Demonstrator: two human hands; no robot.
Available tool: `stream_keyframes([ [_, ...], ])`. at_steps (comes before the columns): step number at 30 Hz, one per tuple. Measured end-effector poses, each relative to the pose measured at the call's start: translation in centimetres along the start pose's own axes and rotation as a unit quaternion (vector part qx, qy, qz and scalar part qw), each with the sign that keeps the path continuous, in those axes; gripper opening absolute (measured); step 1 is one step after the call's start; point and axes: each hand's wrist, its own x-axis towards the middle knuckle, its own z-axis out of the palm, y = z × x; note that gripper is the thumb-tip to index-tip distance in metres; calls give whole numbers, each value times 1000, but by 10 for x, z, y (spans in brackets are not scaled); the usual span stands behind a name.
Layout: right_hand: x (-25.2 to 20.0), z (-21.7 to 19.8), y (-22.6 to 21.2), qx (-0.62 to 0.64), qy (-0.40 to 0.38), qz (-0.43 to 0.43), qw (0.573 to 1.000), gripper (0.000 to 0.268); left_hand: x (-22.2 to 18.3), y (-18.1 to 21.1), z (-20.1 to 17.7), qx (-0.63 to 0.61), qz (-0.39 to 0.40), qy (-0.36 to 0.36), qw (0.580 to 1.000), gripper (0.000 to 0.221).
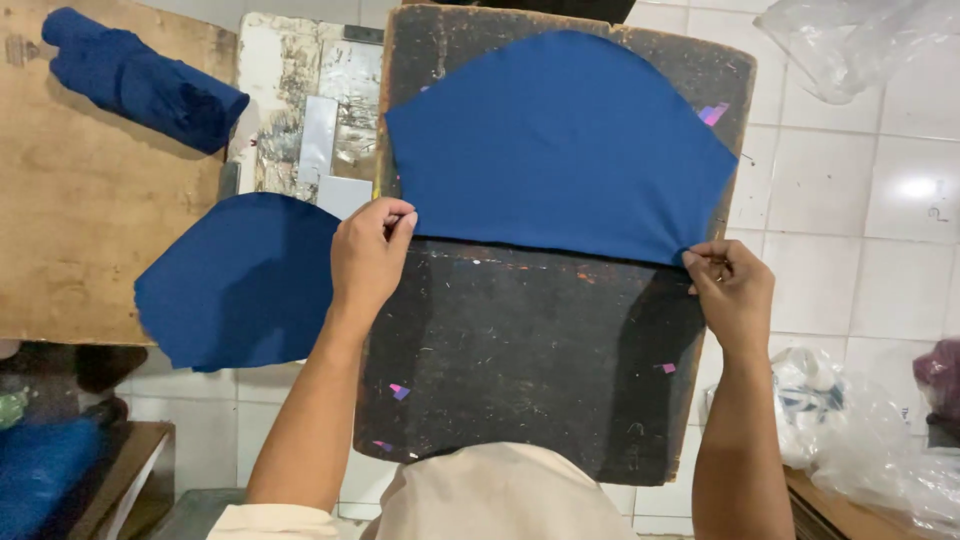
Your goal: Positioning and smoothing blue garment pieces onto a screen printing platen at a workstation.
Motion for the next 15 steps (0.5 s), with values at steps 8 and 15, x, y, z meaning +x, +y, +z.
stream_keyframes([
  [8, -6, -4, 12, -21, 10, 8, 1000, 17, -4, -12, 1, 22, -12, -24, 999, 8],
  [15, -14, 0, -6, 7, 30, 15, 999, 15, -8, -12, 0, 32, 32, -6, 999, 6],
])
